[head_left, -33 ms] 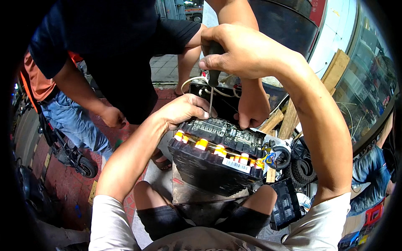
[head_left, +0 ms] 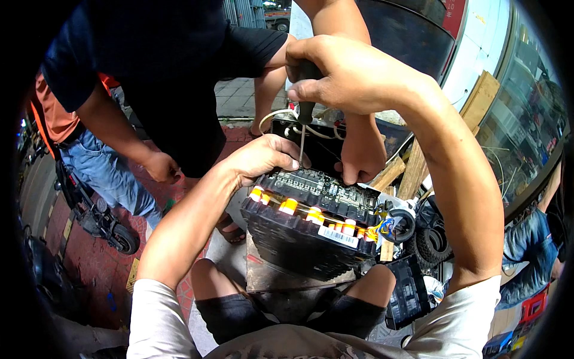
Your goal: The person uses a screwdriver to loosen screws on a circuit board attached to a large battery pack, then pulls on and repositions the attached wiring harness.
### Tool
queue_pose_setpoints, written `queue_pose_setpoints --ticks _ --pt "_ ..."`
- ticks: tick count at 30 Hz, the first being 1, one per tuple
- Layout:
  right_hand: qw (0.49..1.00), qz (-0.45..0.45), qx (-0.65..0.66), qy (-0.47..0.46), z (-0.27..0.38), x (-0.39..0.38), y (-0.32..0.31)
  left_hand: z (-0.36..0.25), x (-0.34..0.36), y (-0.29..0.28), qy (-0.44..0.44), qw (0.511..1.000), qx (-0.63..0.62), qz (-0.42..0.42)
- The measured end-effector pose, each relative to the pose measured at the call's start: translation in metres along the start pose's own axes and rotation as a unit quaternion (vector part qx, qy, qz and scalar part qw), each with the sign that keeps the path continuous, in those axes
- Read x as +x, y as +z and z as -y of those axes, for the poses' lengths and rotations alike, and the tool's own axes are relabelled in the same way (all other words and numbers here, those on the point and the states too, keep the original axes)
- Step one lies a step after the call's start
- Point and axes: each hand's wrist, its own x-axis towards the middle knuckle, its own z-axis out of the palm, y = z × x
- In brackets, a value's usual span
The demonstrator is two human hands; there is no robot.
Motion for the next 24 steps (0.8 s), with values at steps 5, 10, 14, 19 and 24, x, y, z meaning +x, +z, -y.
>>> queue_pose_setpoints --ticks 5,10,14,19,24 --pt "1.000 0.000 -0.004 -0.025 -0.004 -0.001 0.000 0.004 0.002 -0.002 0.002 1.000 0.004 0.008" --pt "1.000 0.000 -0.002 0.014 -0.010 0.006 0.000 0.005 0.005 -0.004 0.008 0.999 0.033 0.016" --pt "0.999 0.005 -0.010 0.038 -0.006 0.004 0.000 0.004 0.005 -0.007 -0.004 0.999 0.051 0.012" --pt "0.998 -0.028 -0.011 0.052 -0.007 -0.002 0.006 0.004 0.003 -0.003 -0.028 1.000 0.009 0.005" --pt "0.993 -0.112 -0.022 -0.016 -0.019 -0.010 0.015 0.010 0.004 -0.006 -0.012 1.000 -0.014 0.014"
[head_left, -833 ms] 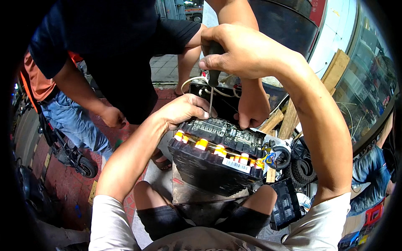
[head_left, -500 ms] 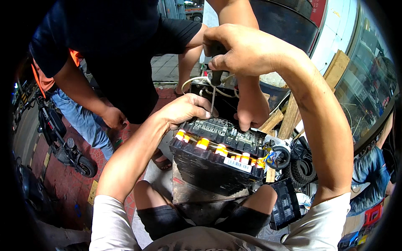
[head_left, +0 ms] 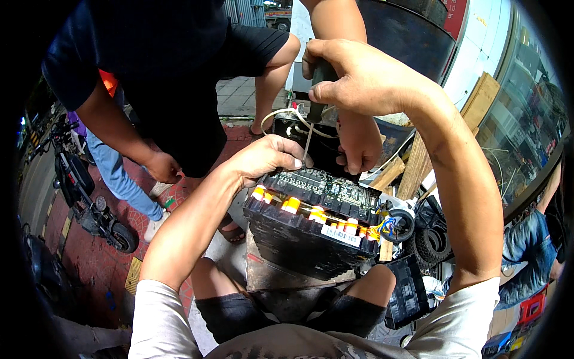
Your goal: The person uses a screwdriver to loosen screws on a circuit board attached to a large battery pack, then pulls on and repositions the attached wiring harness.
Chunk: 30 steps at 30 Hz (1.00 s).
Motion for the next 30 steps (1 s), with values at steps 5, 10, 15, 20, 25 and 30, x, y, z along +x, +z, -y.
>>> queue_pose_setpoints --ticks 5,10,15,20,25,30 --pt "0.995 0.080 0.007 0.052 0.001 0.004 -0.006 0.000 0.001 0.004 0.008 1.000 0.000 -0.010" --pt "0.995 0.087 0.026 0.037 -0.004 0.013 -0.005 -0.003 0.000 0.002 -0.002 1.000 0.001 0.003" --pt "0.994 0.085 0.012 0.061 0.003 0.015 -0.003 -0.001 0.000 -0.001 0.001 1.000 0.001 0.009" --pt "0.994 0.092 0.004 0.062 0.013 0.010 -0.010 0.003 0.001 -0.001 0.005 1.000 -0.006 0.005" --pt "1.000 0.012 -0.002 0.010 0.003 0.001 -0.001 0.005 0.002 -0.003 0.018 1.000 -0.014 0.013" --pt "0.999 0.037 -0.009 0.009 -0.003 0.010 0.002 0.005 0.002 0.000 0.023 1.000 -0.012 0.004"
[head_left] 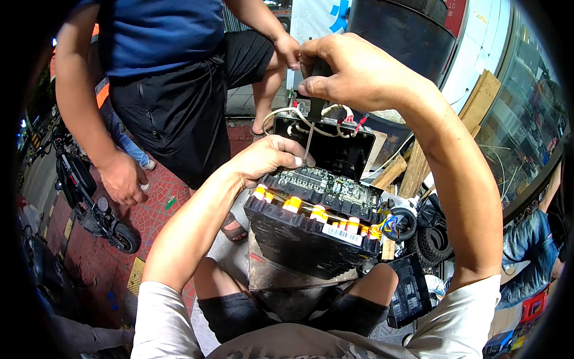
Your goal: The person uses a screwdriver to loosen screws on a circuit board attached to a large battery pack, then pulls on and repositions the attached wiring harness.
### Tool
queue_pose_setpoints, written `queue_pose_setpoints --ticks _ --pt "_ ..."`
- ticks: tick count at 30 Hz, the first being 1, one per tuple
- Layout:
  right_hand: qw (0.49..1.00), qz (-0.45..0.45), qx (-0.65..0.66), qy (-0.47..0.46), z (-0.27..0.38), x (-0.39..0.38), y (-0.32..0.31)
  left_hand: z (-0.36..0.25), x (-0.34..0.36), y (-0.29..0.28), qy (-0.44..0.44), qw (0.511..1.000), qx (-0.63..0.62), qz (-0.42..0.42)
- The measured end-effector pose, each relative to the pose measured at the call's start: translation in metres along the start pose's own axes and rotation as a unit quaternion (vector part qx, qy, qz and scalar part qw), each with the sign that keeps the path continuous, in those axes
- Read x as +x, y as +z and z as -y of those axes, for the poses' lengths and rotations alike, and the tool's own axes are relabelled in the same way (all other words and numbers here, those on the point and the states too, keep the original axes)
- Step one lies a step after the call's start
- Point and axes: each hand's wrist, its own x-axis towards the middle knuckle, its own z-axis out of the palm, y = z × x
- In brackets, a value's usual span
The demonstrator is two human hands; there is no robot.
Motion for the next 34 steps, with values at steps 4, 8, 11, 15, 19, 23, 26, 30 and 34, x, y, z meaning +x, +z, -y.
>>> queue_pose_setpoints --ticks 4,8,11,15,19,23,26,30,34 --pt "1.000 -0.030 -0.003 0.001 0.004 -0.003 -0.002 0.003 0.000 -0.002 0.011 1.000 0.001 0.000" --pt "0.997 -0.067 -0.009 -0.034 -0.001 -0.004 0.006 0.000 0.000 0.000 0.003 1.000 -0.005 0.000" --pt "1.000 -0.007 -0.002 0.005 0.012 -0.003 -0.002 -0.004 -0.005 0.004 -0.012 1.000 0.021 -0.012" --pt "0.996 -0.049 0.048 -0.049 0.001 -0.008 0.001 0.004 0.000 0.000 0.028 1.000 0.005 0.004" --pt "0.999 0.022 0.014 0.033 0.012 -0.005 -0.008 -0.002 -0.004 0.004 0.014 0.999 0.027 -0.010" --pt "0.999 0.005 0.043 0.011 0.002 -0.007 -0.006 -0.004 -0.006 -0.001 0.037 0.998 0.048 -0.017" --pt "0.998 0.040 0.004 0.053 0.005 -0.003 -0.004 -0.005 -0.010 0.001 0.028 0.999 0.016 -0.033" --pt "0.988 -0.078 0.110 -0.072 -0.013 -0.019 0.005 -0.029 -0.042 0.034 0.122 0.962 0.151 -0.192" --pt "0.997 0.029 -0.024 0.063 0.003 -0.009 -0.005 -0.037 -0.103 0.073 0.418 0.817 0.305 -0.257"
